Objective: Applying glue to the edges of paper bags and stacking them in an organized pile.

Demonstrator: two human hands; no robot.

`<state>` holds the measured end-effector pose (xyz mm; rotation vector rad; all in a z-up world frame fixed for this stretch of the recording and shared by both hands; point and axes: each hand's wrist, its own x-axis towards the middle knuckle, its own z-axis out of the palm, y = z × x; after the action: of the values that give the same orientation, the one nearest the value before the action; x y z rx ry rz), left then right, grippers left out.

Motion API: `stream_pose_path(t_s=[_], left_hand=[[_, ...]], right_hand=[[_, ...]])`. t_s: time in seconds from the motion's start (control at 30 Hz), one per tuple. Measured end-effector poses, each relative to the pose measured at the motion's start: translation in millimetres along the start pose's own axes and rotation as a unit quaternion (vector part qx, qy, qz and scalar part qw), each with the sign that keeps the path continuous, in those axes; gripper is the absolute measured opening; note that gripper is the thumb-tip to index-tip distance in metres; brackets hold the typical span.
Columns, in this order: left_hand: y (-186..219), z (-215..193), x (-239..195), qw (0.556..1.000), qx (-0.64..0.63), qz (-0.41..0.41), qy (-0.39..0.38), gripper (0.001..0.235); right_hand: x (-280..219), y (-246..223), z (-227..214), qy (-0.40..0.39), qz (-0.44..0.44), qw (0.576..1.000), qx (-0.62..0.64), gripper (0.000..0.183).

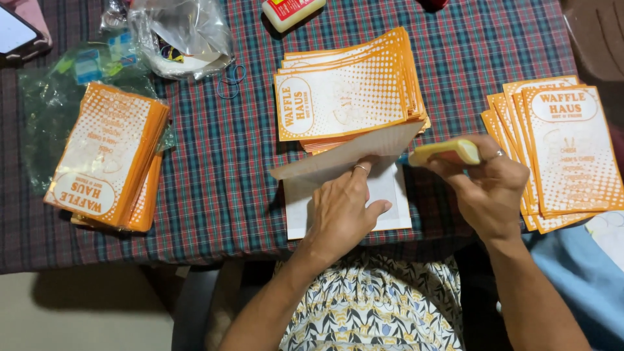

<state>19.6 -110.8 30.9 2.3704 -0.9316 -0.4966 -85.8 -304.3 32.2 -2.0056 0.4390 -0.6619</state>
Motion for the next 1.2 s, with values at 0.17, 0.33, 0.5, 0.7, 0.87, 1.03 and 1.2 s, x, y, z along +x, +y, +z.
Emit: stream_pose_path(t_s=[0.17,0.33,0.5,0.7,0.87,1.03,1.2], left_hand=[[3,-3,2,1.0,0.007,-0.002,-0.008,0.075],[5,-6,1,1.0,-0.008,0.002,0.001,0.072],[2,-1,1,1.0,-0.003,-0.006,-0.003,0.071],[-1,-3,2,1.0,-0.01,0.002,-0.011,0.069],[-16,0,0,0.994,-0.044,0.003,-0.096,0.037],[-10,-47,13,0.95,-0.052,-0.097,-0.293,0.067],[-26,-57,23,0.957,-0.127,0.05,-0.258,0.035]], right_hand=[[-16,-3,-17,-0.059,0.029,0.997,0.033,0.012],[-27,-6,-33,-0.101,0.037,0.994,-0.022,0.015],[-37,-7,-47,-0.123,0.094,0.987,0.046,0.018],[-42,-36,-42,-0.1,0.086,0.989,0.073,0.027],[-51,-18,-37,-0.115,0.067,0.99,0.04,0.026],[-60,-25,-16,-0.123,0.043,0.99,0.051,0.025],[-72,-30,17,-0.138,0.02,0.987,0.082,0.032]])
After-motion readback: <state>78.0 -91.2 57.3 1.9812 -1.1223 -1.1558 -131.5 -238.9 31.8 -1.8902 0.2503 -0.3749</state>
